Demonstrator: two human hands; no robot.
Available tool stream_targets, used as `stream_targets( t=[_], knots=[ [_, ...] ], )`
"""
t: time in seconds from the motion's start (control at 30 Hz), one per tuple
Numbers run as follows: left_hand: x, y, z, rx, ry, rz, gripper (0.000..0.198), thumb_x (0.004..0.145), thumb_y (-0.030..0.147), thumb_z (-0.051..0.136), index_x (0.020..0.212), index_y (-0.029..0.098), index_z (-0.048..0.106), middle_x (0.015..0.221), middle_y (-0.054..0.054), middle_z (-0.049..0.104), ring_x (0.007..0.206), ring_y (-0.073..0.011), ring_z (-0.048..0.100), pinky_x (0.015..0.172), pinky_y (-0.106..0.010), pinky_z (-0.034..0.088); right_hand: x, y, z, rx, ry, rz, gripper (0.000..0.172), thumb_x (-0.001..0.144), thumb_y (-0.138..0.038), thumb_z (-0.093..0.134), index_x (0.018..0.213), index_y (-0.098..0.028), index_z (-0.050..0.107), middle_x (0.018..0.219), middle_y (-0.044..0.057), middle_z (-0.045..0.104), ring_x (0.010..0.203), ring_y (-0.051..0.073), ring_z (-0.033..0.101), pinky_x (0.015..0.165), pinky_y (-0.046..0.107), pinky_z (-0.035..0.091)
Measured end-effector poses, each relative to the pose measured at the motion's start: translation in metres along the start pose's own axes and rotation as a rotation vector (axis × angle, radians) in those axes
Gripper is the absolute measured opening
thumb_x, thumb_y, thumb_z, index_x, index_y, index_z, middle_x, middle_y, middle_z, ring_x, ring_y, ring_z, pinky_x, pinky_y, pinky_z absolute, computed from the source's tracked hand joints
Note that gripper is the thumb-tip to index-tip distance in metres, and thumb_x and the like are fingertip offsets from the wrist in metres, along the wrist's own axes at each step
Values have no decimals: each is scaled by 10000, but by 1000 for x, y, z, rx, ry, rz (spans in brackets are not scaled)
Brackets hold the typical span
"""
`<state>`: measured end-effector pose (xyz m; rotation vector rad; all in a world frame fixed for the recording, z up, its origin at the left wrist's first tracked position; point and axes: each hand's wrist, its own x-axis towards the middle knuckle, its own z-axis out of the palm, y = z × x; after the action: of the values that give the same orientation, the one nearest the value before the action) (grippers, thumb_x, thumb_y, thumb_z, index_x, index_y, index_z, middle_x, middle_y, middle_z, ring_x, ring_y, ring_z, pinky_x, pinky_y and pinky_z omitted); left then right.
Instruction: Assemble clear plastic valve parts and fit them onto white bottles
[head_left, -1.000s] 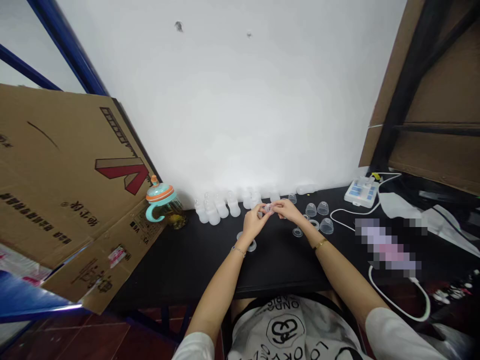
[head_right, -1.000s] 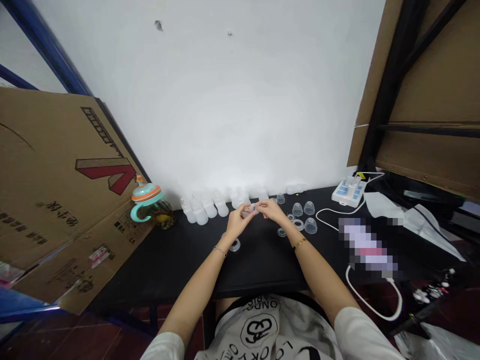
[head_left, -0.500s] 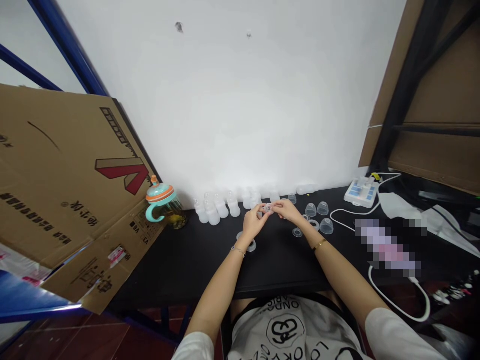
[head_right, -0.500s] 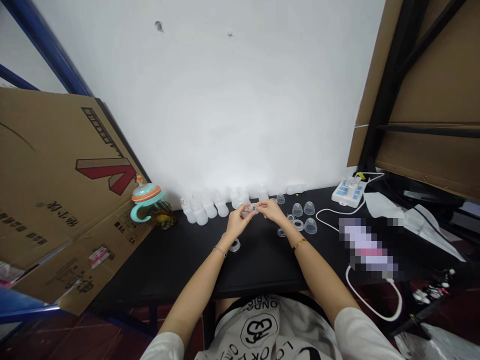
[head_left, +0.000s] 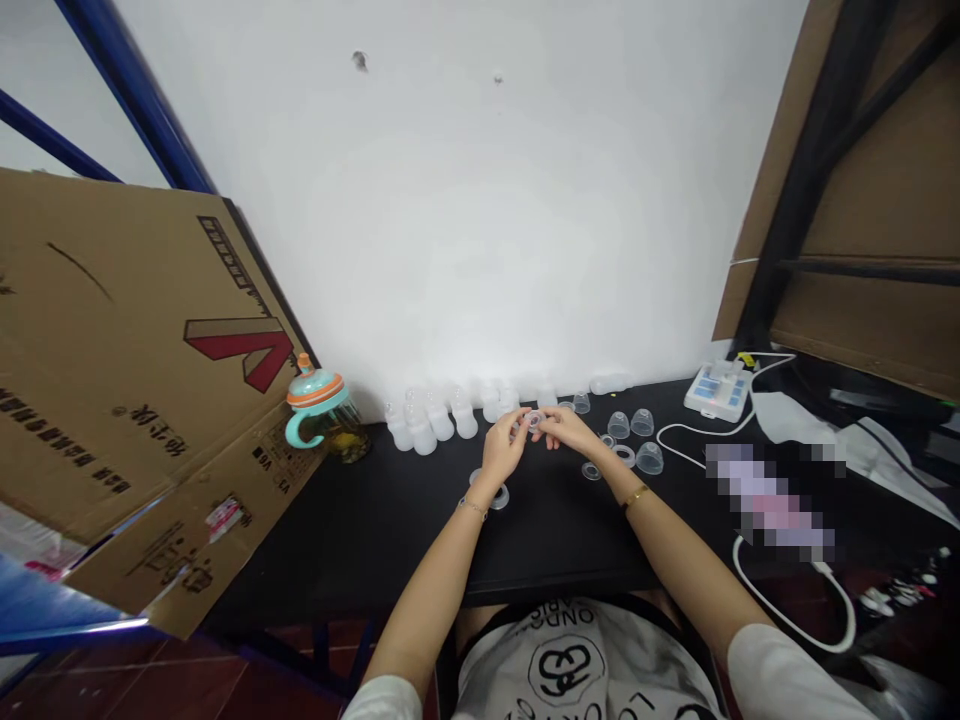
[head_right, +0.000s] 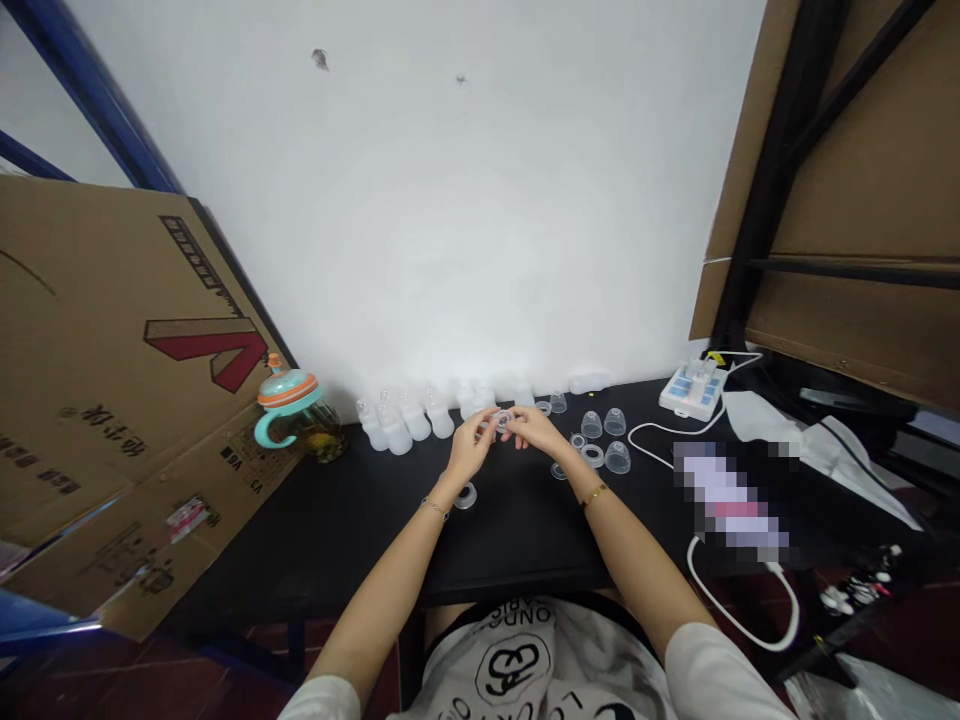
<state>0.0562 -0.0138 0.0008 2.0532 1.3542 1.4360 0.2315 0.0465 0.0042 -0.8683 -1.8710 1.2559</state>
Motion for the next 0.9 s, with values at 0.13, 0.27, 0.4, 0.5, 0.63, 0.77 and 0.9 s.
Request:
stream_targets(
  t=[0.13, 0.27, 0.4, 0.5, 0.63, 0.77, 0.9],
  knots=[
    [0, -1, -1, 7, 10, 59, 332, 1005, 377, 495, 1239, 243, 688, 1078, -69, 683, 868, -167, 654, 681, -245, 544, -1, 1, 0, -51, -2, 15, 236, 837, -356, 624, 908, -139, 683, 725, 53, 754, 457, 104, 597, 440, 196, 465],
    [0, -2, -1, -71, 29, 60, 329, 1006, 393, 499, 1215, 241, 703, 1131, -82, 675, 957, -185, 661, 699, -251, 573, -1, 3, 2, -97, -44, -20, 284, 863, -420, 608, 827, -145, 673, 716, 52, 743, 465, 102, 593, 440, 197, 450],
    [0, -2, 2, -179, 27, 24, 342, 998, 422, 509, 1199, 227, 705, 1123, -89, 667, 932, -184, 668, 659, -252, 602, -1, 5, 3, -94, -46, -52, 313, 867, -442, 598, 782, -151, 673, 710, 47, 732, 463, 98, 572, 443, 197, 439],
    [-1, 0, 5, -218, 32, -2, 340, 982, 433, 533, 1179, 214, 703, 1137, -94, 660, 926, -183, 667, 642, -249, 607, -1, 4, 5, -105, -38, -44, 332, 864, -448, 593, 720, -156, 657, 634, 34, 696, 440, 95, 546, 420, 190, 389],
    [-1, 1, 7, -252, 47, -40, 345, 943, 414, 587, 1192, 191, 673, 1195, -114, 640, 949, -189, 666, 633, -244, 602, -2, 0, 8, -119, -14, -60, 373, 877, -476, 562, 650, -182, 589, 534, 2, 619, 437, 108, 540, 443, 202, 391],
    [0, 0, 8, -246, 82, -46, 327, 903, 381, 627, 1158, 184, 681, 1179, -118, 649, 921, -182, 668, 624, -236, 581, -2, -1, 12, -196, 49, -86, 372, 881, -478, 552, 629, -206, 529, 471, -33, 544, 434, 113, 528, 481, 209, 392],
    [1, -1, 9, -252, 106, -55, 293, 876, 316, 640, 1135, 187, 686, 1170, -117, 657, 916, -179, 664, 619, -226, 559, -3, -3, 15, -275, 106, -112, 358, 893, -447, 541, 625, -213, 502, 443, -42, 518, 425, 115, 515, 504, 215, 375]
  ],
)
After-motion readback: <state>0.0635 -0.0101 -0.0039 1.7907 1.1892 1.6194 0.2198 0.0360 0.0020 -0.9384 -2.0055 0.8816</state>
